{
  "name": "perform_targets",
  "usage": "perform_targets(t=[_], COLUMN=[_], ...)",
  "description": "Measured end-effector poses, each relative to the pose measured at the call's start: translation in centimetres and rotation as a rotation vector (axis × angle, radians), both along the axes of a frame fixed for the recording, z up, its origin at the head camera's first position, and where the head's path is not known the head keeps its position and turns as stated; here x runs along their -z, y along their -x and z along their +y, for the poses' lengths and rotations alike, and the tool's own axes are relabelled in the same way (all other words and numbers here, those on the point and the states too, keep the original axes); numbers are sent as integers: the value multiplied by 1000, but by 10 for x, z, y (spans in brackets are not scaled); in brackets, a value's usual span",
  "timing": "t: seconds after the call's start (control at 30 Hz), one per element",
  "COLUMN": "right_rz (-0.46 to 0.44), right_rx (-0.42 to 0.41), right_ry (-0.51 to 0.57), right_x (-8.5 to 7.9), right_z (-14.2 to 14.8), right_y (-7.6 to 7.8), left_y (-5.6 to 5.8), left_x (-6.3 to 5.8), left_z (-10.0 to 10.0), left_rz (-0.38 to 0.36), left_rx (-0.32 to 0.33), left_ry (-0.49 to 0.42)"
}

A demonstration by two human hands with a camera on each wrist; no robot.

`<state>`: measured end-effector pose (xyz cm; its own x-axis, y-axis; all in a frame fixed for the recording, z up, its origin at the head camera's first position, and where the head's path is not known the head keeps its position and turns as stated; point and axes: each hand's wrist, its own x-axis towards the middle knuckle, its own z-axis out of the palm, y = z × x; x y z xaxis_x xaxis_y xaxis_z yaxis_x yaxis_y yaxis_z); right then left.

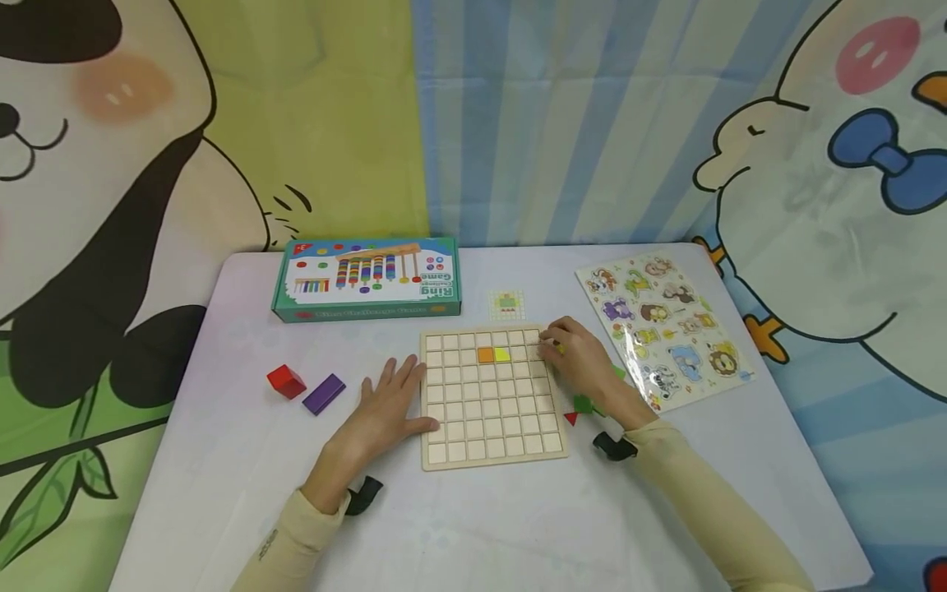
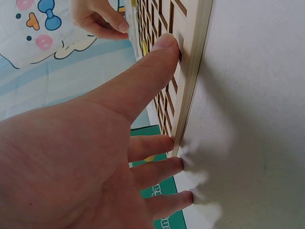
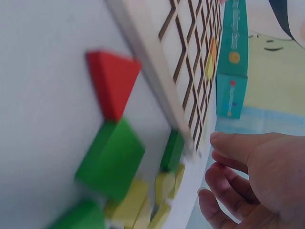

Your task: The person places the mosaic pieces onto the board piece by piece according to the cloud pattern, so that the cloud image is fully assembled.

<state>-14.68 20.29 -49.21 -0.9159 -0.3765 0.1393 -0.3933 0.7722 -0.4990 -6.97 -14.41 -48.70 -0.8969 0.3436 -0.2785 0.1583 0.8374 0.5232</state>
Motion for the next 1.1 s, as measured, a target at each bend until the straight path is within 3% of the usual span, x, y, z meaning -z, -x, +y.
perform_targets(t=[0.17, 0.37, 0.8, 1.1], right_rz=[-23, 18, -175, -158], right_rx=[70, 90, -5, 39], right_ry=[-14, -88, -168, -187], right_x=[-8, -11, -6, -1], right_z=[26, 48, 64, 68], right_y=[-1, -3, -9, -11], left_y=[0, -1, 0, 0], left_x=[-1, -1, 2, 2], left_z=[-1, -2, -1, 0], left_rz=[-11, -14, -18, -13], left_rx=[-5, -9, -9, 0], left_ry=[0, 7, 3, 8])
